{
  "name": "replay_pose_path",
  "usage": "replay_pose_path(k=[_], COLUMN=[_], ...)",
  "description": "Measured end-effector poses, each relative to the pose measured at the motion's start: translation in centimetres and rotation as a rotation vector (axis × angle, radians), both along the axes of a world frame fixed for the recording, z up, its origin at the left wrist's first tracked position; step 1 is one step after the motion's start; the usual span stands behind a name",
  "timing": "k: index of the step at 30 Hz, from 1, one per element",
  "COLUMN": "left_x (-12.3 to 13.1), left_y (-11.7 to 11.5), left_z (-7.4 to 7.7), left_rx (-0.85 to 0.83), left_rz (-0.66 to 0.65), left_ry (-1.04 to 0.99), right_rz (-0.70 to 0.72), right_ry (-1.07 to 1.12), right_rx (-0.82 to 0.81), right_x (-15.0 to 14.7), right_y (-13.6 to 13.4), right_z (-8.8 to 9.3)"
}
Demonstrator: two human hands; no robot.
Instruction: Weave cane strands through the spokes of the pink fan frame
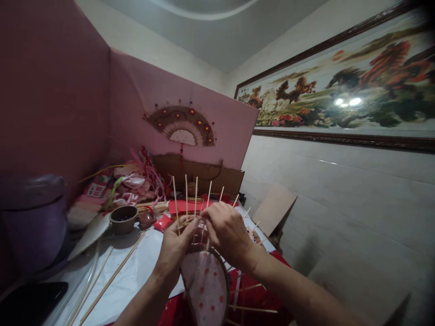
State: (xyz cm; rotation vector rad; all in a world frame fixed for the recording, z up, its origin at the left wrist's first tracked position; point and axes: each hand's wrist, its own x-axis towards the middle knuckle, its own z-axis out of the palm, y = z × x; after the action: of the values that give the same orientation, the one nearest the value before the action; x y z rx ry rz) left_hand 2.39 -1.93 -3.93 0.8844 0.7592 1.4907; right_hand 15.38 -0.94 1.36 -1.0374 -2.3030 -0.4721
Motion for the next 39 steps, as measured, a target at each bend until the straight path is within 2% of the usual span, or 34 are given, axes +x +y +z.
replay_pose_path(k=[8,18,28,39], left_x=[0.2,0.3,0.5,0.6], left_y=[-0.1,-0.1,-0.2,-0.4], left_z=[-0.1,-0.2,-0.2,-0.1], left_rx=[0.03,0.069,0.085,0.103], left_rz=[0.032,0.018,0.025,0.015], left_ry=[-0.016,-0.01,0.011,0.002], right_rz=[0.021,-0.028,-0.065,-0.084], right_ry=[0.029,-0.096,-0.067,-0.133], right_rx=[0.001,0.005,-0.012,-0.021], right_x=[0.1,-0.1,0.0,-0.2], right_y=[-0.6,-0.6,-0.6,-1.1], right_z=[0.2,0.1,0.0,0.7])
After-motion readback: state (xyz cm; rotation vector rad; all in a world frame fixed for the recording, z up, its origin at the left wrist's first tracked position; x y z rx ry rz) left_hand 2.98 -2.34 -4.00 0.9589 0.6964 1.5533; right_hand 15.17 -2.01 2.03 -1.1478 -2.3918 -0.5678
